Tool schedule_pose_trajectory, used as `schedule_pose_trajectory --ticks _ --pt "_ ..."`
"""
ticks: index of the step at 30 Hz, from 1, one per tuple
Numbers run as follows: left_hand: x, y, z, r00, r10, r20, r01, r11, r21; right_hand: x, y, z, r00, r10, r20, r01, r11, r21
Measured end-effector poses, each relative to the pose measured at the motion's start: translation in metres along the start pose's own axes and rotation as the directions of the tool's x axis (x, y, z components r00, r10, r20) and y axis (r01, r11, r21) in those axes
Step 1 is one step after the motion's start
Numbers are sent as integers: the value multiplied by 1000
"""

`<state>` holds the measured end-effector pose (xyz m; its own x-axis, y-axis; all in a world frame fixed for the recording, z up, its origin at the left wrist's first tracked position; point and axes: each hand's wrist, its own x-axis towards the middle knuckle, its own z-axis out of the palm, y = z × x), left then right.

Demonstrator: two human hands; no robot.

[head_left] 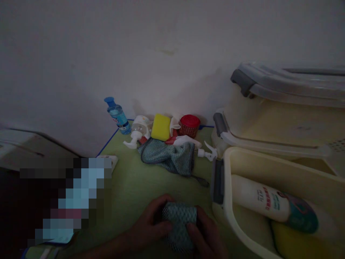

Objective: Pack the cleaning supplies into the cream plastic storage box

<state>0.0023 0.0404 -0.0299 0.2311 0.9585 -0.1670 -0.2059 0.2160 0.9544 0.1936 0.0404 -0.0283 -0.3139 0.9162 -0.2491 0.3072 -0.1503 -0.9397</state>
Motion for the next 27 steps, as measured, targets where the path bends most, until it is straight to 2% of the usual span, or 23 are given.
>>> schedule_pose_trajectory --ticks 3,6,10,14,23,27 --pt "7 13 4 999 -35 14 36 996 -83 6 -12 0 997 1 -79 5 996 85" --pt "12 25 8 996 -90 -3 90 992 -89 8 -28 2 999 -33 -27 37 982 186" --pt "12 29 10 994 -33 -101 20 992 -126 6 -39 4 990 -111 84 83 956 280" --pt "11 26 11 988 33 -150 -49 993 -109 6 -37 5 976 -184 114 148 952 267" --pt "15 26 7 996 85 -23 -84 996 14 9 -29 10 957 -290 14 272 913 305" --pt "16 31 9 996 83 -44 -84 996 -25 8 -28 7 955 -289 62 262 923 282"
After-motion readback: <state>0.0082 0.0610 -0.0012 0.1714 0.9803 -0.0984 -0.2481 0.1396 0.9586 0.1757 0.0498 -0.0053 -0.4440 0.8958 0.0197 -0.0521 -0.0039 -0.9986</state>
